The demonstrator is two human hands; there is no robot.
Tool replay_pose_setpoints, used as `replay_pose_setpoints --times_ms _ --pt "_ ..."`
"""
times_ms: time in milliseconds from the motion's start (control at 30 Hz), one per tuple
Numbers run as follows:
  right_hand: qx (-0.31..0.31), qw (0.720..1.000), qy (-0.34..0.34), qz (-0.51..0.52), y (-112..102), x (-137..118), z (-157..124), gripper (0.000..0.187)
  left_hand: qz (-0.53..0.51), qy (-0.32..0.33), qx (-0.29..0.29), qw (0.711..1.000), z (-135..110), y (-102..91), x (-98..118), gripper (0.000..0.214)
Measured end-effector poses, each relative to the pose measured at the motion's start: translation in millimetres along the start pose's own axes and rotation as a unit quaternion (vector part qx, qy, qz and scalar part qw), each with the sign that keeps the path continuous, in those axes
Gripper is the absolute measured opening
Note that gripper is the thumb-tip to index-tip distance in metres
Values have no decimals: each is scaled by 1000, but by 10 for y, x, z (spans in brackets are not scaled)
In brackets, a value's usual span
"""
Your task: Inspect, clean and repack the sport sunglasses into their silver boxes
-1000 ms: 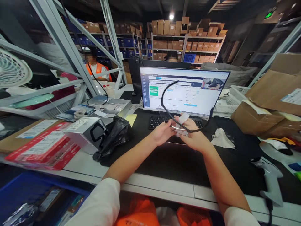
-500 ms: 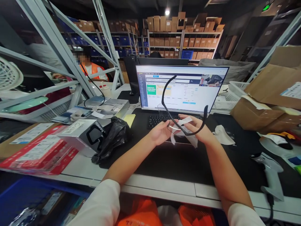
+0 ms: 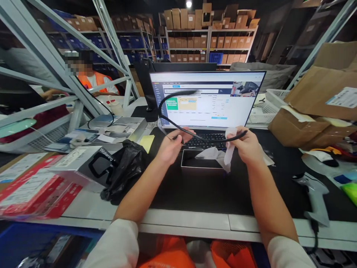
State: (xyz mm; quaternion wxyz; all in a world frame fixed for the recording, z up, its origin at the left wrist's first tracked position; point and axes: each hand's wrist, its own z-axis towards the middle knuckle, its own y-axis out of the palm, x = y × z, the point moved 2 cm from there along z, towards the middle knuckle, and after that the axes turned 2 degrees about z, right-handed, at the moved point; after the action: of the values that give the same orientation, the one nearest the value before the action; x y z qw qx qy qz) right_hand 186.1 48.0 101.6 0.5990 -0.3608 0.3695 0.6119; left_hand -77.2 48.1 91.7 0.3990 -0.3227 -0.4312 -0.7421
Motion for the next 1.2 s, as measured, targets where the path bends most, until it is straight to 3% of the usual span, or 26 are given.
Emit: replay_pose_setpoints --times_ms 100,200,367,500,633,767,1200 --pt "-37 995 3 -89 -180 -65 21 40 135 83 54 986 41 -173 147 45" --pt "-34 986 -18 -162 -254 -114 16 46 252 113 75 958 24 -225 215 47" --pt "-38 966 -39 -252 -246 -188 -29 48 357 141 63 921 -28 -192 263 35" --pt "-40 958 -67 -274 -272 -218 -37 36 419 176 81 887 -38 -220 329 29" --pt "-29 951 -101 -292 -323 -212 -18 22 451 206 84 864 -68 -198 412 30" --pt "-12 940 -74 -332 -346 -236 -16 16 462 219 65 857 -114 -110 467 36" --pt "-13 919 -126 -374 -303 -209 -3 18 496 235 72 833 -135 -69 484 39"
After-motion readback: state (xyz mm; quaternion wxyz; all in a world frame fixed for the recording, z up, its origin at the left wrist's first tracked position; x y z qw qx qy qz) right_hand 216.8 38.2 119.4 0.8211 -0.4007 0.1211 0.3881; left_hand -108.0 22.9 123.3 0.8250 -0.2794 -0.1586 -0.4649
